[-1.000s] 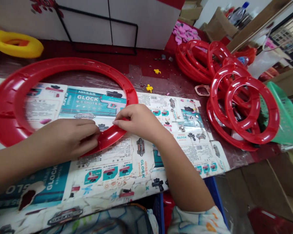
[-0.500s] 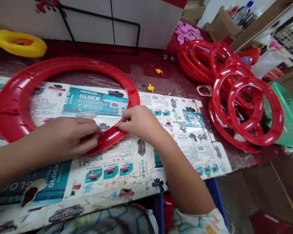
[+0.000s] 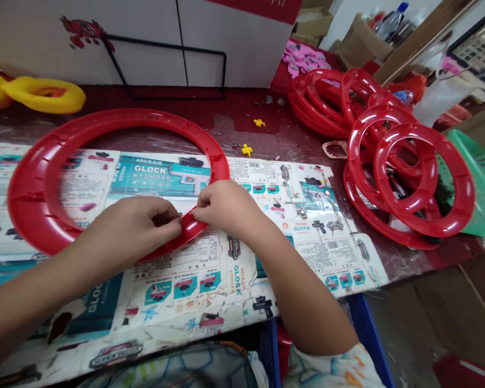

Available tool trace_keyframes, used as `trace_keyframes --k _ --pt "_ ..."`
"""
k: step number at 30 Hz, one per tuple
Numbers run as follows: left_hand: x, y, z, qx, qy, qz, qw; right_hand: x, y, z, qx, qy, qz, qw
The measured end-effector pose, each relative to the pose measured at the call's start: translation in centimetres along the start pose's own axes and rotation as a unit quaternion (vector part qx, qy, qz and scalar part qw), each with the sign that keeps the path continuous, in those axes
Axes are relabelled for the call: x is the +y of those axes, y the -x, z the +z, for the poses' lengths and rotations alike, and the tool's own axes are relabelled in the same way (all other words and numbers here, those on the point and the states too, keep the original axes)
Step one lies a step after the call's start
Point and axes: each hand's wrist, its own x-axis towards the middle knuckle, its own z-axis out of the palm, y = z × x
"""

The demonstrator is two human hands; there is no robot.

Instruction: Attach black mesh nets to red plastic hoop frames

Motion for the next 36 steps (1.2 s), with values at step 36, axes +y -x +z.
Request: trace_keyframes --k 36 --pt "-4.4 0.4 1.3 0.056 -0.116 0.245 0.961 1.4 0.3 -1.3 0.037 0.037 -0.164 0.985"
